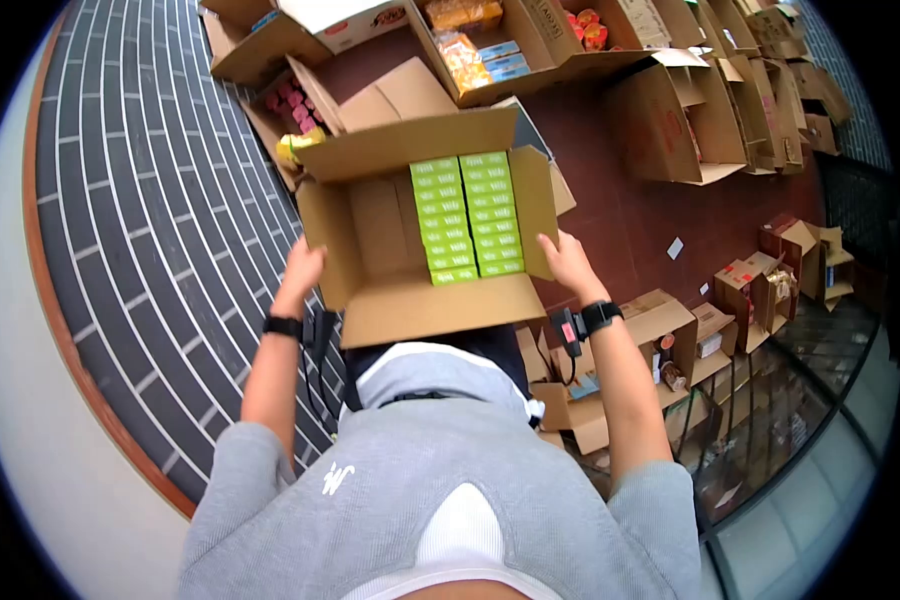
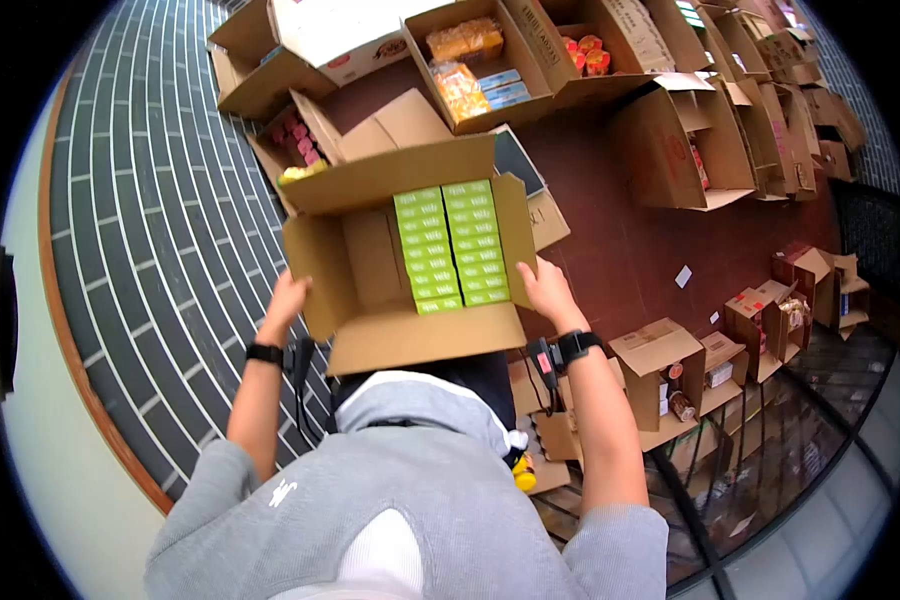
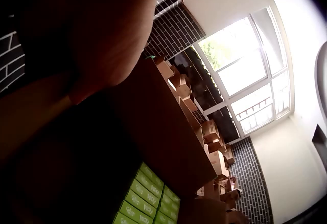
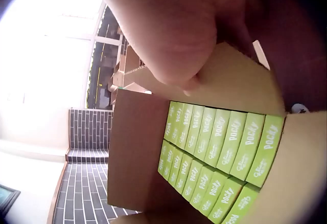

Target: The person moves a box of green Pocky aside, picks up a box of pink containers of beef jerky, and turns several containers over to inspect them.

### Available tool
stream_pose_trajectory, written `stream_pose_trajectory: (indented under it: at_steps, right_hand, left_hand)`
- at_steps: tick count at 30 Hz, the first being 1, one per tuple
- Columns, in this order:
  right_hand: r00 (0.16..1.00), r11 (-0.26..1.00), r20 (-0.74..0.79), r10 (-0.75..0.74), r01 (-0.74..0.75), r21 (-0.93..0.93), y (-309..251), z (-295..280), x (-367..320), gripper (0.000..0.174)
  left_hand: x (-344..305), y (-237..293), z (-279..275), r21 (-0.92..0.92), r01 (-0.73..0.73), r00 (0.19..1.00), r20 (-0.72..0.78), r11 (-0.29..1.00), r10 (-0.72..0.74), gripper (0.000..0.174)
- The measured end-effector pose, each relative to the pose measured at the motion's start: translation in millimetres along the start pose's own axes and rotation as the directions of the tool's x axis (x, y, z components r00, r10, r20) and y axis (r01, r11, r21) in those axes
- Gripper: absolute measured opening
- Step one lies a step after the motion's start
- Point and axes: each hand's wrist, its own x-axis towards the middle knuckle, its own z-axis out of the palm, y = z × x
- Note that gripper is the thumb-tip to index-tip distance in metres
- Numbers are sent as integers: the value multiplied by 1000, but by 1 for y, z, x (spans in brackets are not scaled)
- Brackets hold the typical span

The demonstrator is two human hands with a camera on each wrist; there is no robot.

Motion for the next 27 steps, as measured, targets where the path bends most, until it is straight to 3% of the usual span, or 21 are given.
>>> stream_pose_trajectory:
  at_steps: [2, 3, 6, 9, 11, 13, 15, 16, 20, 25, 27]
  right_hand:
    - [998, 994, 39, -44, 40, 97, -15, 3, 16, 37]
    - [997, 997, 83, 5, -11, 77, 23, -21, -17, 37]
    - [978, 966, -40, -204, 208, 150, 27, 2, 2, 34]
    - [996, 995, -6, -88, 88, 48, 15, -17, -2, 30]
    - [996, 995, 4, -88, 88, 48, 12, -10, -3, 29]
    - [991, 980, -10, -136, 136, 145, 14, -3, 0, 29]
    - [995, 987, -17, -102, 103, 125, 16, -3, -2, 30]
    - [996, 991, -11, -87, 88, 98, 14, -1, 1, 30]
    - [999, 998, -5, -48, 48, 29, 4, -1, -7, 28]
    - [996, 995, -53, -66, 69, 71, 2, -1, -11, 27]
    - [999, 998, 13, -30, 29, 54, -2, -1, -6, 27]
  left_hand:
    - [-4, 7, -9, 59, 27, 999, -25, 998, -25, 38]
    - [-30, 17, 39, 110, 77, 996, 26, 991, -80, 36]
    - [-24, 37, 37, 241, 111, 991, -94, 964, -91, 36]
    - [-8, 28, 63, 342, 132, 990, -94, 930, -106, 38]
    - [-4, 16, 59, 423, 71, 995, -94, 903, -34, 40]
    - [0, 17, 53, 453, 109, 993, -93, 885, -75, 41]
    - [1, 19, 60, 492, 119, 991, -112, 863, -73, 41]
    - [4, 17, 57, 505, 31, 998, -63, 863, 1, 41]
    - [0, 16, 59, 519, 160, 987, -110, 839, -120, 43]
    - [-10, 25, 67, 561, 164, 986, -130, 812, -109, 46]
    - [-5, 29, 69, 635, 193, 980, -158, 748, -119, 47]
